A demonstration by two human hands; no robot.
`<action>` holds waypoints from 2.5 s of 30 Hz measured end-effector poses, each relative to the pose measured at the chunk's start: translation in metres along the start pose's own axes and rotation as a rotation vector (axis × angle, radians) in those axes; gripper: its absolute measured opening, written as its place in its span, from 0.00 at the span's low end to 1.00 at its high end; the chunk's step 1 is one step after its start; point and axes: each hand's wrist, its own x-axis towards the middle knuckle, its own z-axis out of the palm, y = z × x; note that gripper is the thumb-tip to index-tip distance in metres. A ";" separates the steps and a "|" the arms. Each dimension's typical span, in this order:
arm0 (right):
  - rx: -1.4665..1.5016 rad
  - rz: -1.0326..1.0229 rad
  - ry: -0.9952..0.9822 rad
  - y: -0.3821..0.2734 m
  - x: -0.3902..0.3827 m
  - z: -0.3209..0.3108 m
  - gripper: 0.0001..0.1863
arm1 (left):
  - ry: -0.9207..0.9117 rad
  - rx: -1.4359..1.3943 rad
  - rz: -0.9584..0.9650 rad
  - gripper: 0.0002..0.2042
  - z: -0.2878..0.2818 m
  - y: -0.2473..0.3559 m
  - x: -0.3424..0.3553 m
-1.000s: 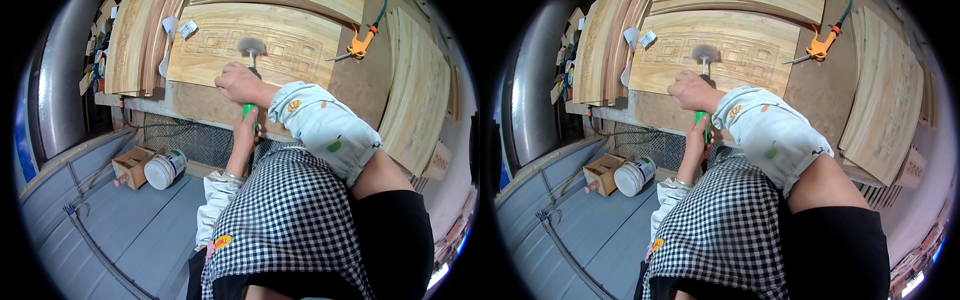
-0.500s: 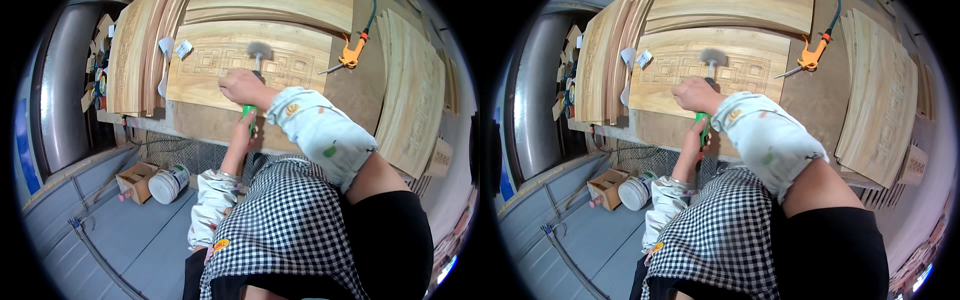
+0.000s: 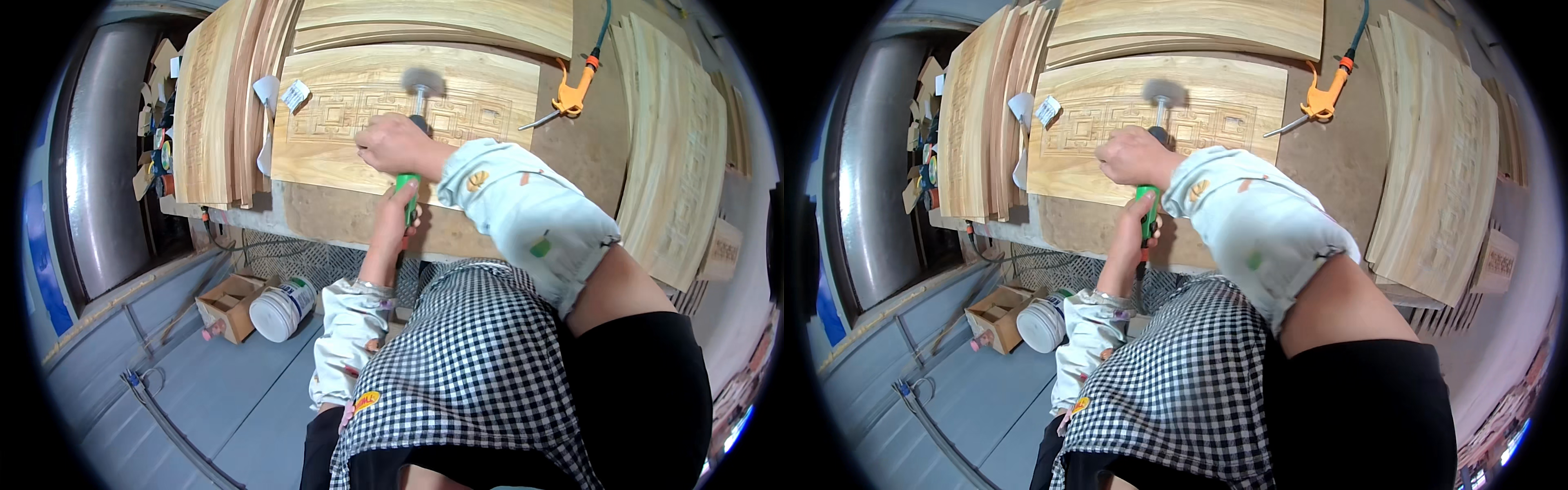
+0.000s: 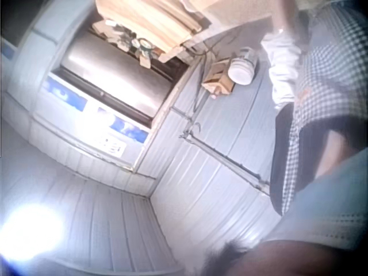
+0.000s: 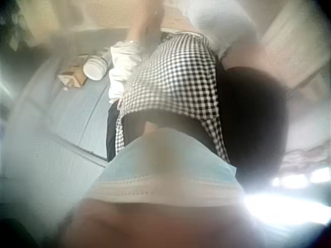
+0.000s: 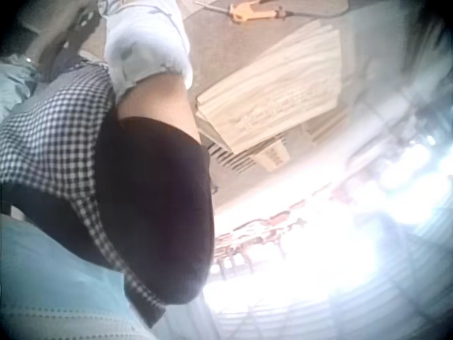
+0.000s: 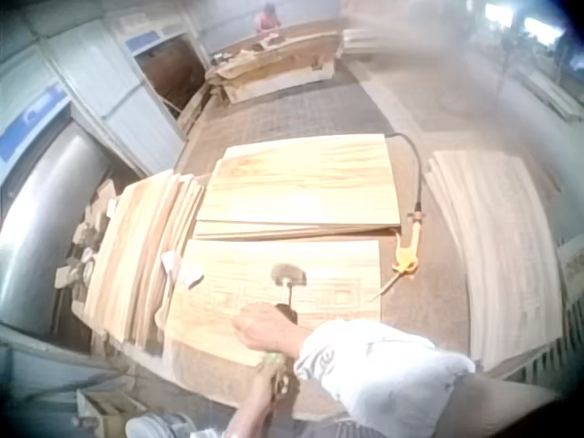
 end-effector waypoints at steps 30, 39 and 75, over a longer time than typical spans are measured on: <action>-0.034 -0.088 0.065 0.002 -0.001 0.002 0.08 | -0.014 -0.037 -0.033 0.16 -0.002 -0.003 0.001; -0.062 -0.088 0.012 0.013 -0.013 -0.004 0.09 | -0.026 -0.138 0.004 0.15 0.024 -0.021 0.006; -0.169 0.073 -0.609 -0.057 -0.069 -0.051 0.35 | -0.245 0.305 0.179 0.20 -0.049 -0.028 -0.035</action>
